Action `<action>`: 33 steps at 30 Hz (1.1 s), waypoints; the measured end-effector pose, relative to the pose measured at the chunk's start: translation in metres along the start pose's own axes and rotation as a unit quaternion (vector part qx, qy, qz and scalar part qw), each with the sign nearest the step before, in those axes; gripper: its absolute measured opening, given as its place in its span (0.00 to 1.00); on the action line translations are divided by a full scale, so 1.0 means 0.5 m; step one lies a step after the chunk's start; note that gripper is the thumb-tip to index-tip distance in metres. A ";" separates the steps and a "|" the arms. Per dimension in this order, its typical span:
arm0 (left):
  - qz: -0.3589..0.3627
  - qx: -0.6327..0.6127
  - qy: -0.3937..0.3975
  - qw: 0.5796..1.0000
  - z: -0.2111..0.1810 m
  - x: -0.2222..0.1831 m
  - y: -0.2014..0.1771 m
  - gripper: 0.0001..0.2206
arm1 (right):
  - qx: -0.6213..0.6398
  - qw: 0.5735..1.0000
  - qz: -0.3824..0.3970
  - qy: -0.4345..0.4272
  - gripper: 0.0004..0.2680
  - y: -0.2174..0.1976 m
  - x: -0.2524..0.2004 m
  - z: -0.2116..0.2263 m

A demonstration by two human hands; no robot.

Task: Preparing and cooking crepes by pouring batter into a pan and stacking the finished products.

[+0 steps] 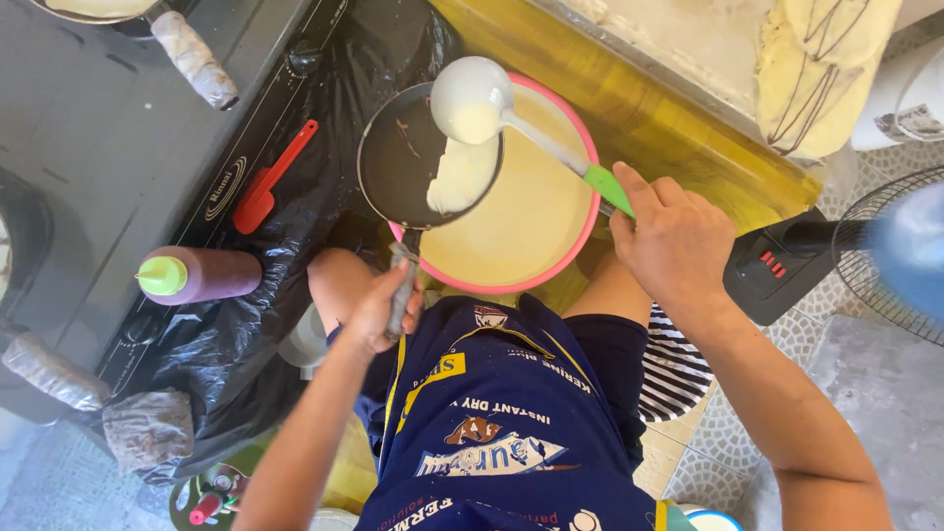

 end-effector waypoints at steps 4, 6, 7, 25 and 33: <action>0.073 -0.054 0.003 0.996 0.122 0.082 -0.002 0.24 | 0.007 1.000 0.006 -0.014 0.18 -0.037 0.012 0.010; 0.123 -0.073 0.078 0.987 0.142 0.120 0.017 0.23 | 0.002 1.000 -0.011 -0.010 0.18 -0.065 0.013 0.011; 0.122 -0.075 0.081 0.986 0.132 0.127 0.036 0.23 | 0.003 1.000 -0.013 -0.012 0.18 -0.071 0.005 0.006; 0.051 0.150 -0.115 0.981 -0.027 -0.001 0.186 0.24 | 0.142 0.945 0.271 0.117 0.15 0.094 -0.106 -0.024; 0.067 0.263 -0.041 0.962 -0.027 -0.016 0.183 0.18 | 0.175 0.934 0.255 0.180 0.16 0.104 -0.118 -0.045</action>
Point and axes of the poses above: each hand's wrist, its own x-axis towards the middle knuckle, its own y-axis out of the palm, z = x × y, the point moved 9 cm from there along x, towards the middle knuckle, and after that the axes turned 7 degrees about -x, right-handed, at the moved point
